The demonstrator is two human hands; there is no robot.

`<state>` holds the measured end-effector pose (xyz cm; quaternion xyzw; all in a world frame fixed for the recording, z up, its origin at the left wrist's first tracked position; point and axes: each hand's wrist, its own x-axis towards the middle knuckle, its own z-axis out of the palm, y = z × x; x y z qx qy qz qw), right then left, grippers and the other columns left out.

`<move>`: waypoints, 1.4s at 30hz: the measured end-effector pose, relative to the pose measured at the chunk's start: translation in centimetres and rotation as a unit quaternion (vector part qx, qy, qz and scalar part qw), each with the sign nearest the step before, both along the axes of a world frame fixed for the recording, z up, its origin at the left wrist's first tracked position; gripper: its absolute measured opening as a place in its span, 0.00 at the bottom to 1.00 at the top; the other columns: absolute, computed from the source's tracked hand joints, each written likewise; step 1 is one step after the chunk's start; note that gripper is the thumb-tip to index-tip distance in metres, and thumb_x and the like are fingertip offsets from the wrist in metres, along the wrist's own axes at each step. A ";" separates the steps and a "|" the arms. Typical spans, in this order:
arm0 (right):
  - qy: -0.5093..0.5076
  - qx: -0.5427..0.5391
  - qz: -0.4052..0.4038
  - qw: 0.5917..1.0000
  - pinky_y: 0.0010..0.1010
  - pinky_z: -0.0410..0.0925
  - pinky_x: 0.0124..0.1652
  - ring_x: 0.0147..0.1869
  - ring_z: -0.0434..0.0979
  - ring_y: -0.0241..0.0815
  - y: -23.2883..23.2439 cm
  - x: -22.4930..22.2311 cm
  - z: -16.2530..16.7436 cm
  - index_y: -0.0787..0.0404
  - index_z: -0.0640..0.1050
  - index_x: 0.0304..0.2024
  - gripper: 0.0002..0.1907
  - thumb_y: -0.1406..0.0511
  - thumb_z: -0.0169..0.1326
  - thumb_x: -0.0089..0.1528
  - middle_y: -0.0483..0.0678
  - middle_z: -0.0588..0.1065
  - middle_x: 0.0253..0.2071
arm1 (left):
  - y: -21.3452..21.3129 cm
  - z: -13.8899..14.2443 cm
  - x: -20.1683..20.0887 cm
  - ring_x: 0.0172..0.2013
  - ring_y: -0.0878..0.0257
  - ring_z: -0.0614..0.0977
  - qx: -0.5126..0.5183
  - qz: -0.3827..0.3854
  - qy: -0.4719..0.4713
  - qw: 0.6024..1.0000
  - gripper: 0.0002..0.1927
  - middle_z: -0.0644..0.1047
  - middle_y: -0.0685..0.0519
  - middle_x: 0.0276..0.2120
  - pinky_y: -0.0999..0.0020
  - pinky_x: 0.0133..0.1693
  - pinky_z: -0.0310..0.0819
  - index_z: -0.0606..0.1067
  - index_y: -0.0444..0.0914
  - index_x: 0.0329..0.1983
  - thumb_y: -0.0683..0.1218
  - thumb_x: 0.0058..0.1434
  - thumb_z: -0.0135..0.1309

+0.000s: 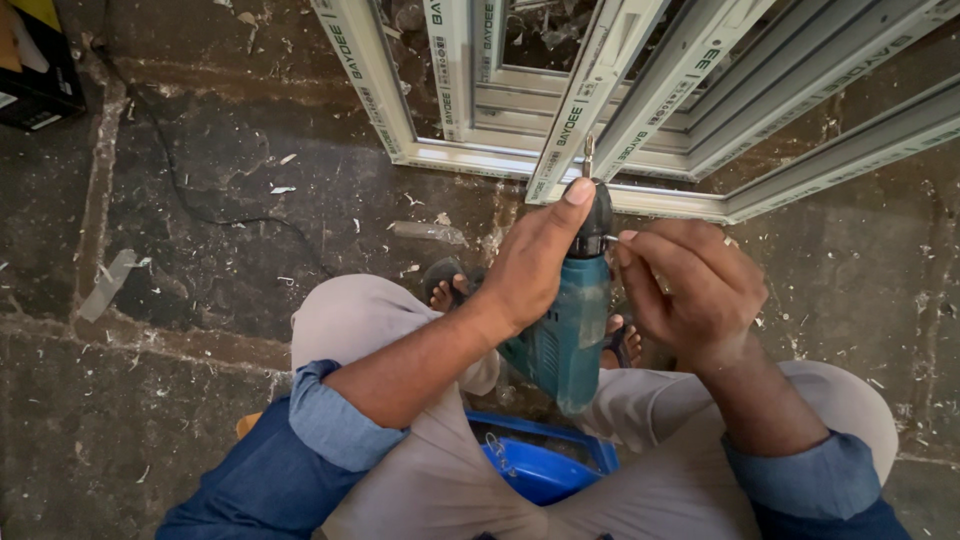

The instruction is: The person sits on the floor of a window-frame workshop holding a corded power drill. They repeatedly insert a screwdriver bit into the drill chuck, tighten it by hand, and manipulate the bit and chuck throughout the clip, with stacked aluminum window frames beside them. No drilling into the frames is shown.

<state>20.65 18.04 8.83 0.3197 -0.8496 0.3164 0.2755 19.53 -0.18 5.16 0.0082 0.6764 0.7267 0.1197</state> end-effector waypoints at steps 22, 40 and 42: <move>-0.028 -0.018 0.027 0.999 0.33 0.72 0.40 0.41 0.80 0.44 0.0 -0.2 0.3 0.64 0.80 0.41 0.09 0.77 0.65 0.61 0.50 0.78 0.40 | -0.2 0.6 0.4 0.35 0.63 0.79 0.026 -0.030 -0.002 0.999 0.35 0.80 0.52 0.33 0.66 0.41 0.75 0.78 0.33 0.42 0.68 0.72 0.35; -0.097 -0.130 0.088 0.983 0.22 0.73 0.35 0.40 0.84 0.38 2.4 -1.8 -1.0 0.63 0.80 0.41 0.06 0.75 0.64 0.64 0.51 0.82 0.43 | 0.2 0.2 0.0 0.29 0.67 0.78 0.127 -0.051 -0.101 0.985 0.36 0.78 0.54 0.29 0.69 0.33 0.75 0.77 0.33 0.38 0.70 0.72 0.37; -0.076 -0.080 0.060 0.992 0.26 0.74 0.38 0.41 0.83 0.41 2.1 -1.2 -0.7 0.64 0.80 0.42 0.08 0.74 0.65 0.63 0.51 0.81 0.42 | 0.2 0.2 0.0 0.29 0.67 0.78 0.114 -0.056 -0.080 0.989 0.37 0.78 0.54 0.29 0.69 0.32 0.75 0.78 0.33 0.39 0.70 0.72 0.37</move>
